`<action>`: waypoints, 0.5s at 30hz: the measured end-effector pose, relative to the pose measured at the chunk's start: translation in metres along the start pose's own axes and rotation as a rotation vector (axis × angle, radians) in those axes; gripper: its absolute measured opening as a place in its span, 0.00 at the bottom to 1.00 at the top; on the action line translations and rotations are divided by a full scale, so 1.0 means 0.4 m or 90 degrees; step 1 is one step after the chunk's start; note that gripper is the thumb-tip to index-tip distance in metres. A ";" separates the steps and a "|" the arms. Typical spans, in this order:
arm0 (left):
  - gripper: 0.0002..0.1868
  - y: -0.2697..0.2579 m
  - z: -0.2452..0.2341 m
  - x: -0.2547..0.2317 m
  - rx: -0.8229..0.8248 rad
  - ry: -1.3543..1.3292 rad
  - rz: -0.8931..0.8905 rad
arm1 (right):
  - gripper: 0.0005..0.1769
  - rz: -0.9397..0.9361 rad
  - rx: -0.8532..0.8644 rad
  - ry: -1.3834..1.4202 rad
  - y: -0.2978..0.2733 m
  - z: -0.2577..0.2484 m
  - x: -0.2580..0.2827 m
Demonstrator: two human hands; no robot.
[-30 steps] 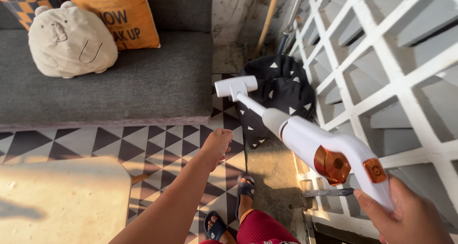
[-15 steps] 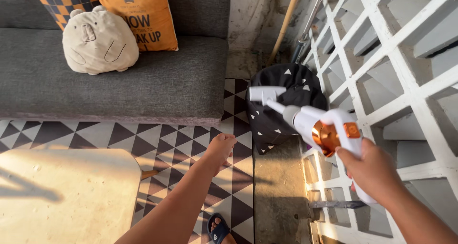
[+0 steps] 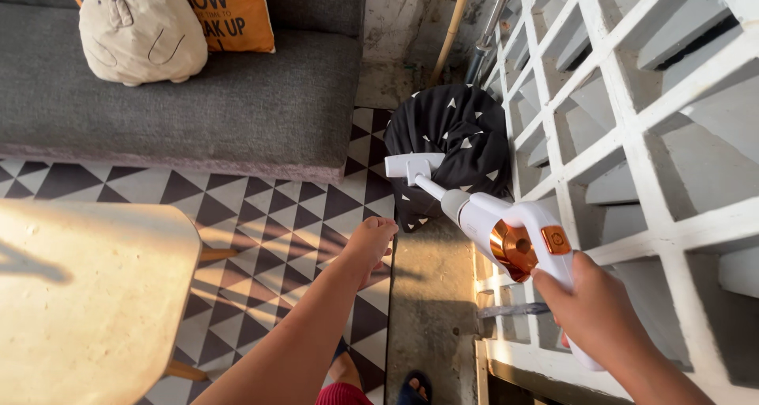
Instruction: The person vacuums a couch, a patterned rug, and a green artificial grass surface using a handheld vacuum cleaner.
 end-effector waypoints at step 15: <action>0.19 -0.102 0.084 0.070 -0.048 -0.049 -0.018 | 0.22 -0.060 0.052 0.017 -0.049 -0.028 -0.207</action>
Point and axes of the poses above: each hand's wrist, its own y-axis towards the middle knuckle, its own z-axis out of the palm, x = y × z, the point moved 7 cm from there along y, towards the middle knuckle, and after that the axes turned 2 degrees about y, right-handed, at the moved point
